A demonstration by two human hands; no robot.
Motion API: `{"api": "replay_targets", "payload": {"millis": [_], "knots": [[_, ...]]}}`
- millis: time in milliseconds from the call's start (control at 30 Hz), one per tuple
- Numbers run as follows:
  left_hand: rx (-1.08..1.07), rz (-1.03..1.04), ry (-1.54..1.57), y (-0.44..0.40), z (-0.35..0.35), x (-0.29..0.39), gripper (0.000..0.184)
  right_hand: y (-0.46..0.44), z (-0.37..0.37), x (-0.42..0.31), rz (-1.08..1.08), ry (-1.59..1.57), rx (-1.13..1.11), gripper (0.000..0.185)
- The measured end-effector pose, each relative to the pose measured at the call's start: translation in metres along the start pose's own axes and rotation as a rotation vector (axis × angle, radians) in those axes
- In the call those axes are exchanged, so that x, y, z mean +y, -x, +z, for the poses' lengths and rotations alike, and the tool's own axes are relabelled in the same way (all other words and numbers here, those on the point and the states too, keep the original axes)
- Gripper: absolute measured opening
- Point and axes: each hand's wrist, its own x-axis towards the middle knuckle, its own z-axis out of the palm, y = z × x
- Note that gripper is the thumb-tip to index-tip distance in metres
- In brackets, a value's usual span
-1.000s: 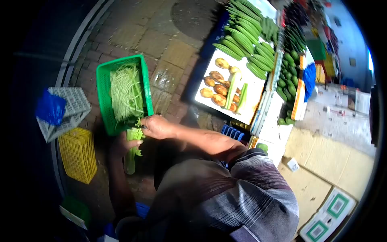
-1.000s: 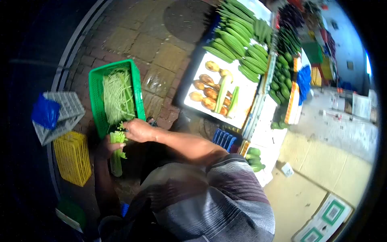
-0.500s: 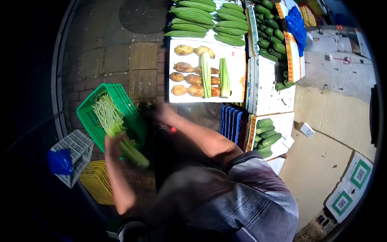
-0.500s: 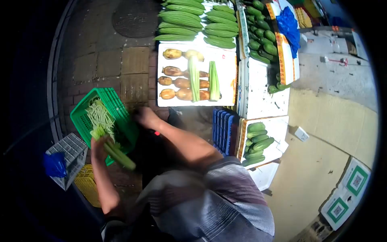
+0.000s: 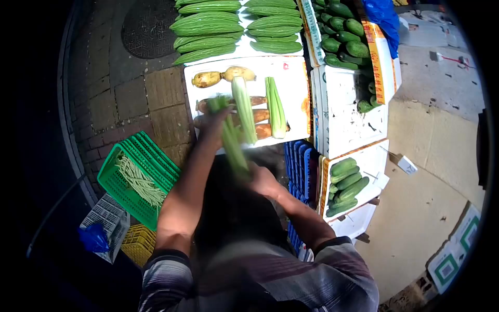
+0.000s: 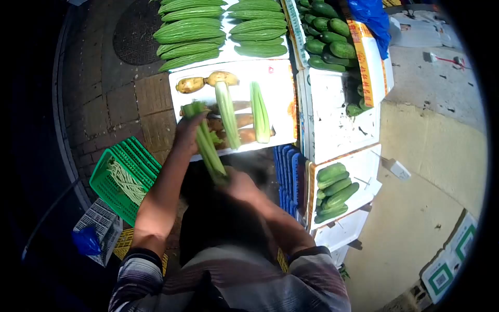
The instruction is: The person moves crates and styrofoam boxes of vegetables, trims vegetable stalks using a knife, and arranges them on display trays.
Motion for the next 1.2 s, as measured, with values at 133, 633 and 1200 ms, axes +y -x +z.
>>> {"api": "replay_targets", "payload": {"millis": [133, 633, 1200], "knots": [[-0.163, -0.023, -0.173, -0.059, 0.020, -0.028, 0.058, -0.014, -0.026, 0.036, 0.075, -0.150, 0.123, 0.063], [0.303, 0.235, -1.051, -0.240, 0.012, -0.094, 0.071, -0.121, -0.045, 0.142, 0.262, 0.205, 0.556, 0.065], [-0.148, 0.560, -0.591, -0.038, -0.065, -0.003, 0.067, -0.030, -0.040, 0.085, 0.387, -0.718, 0.080, 0.040]]}}
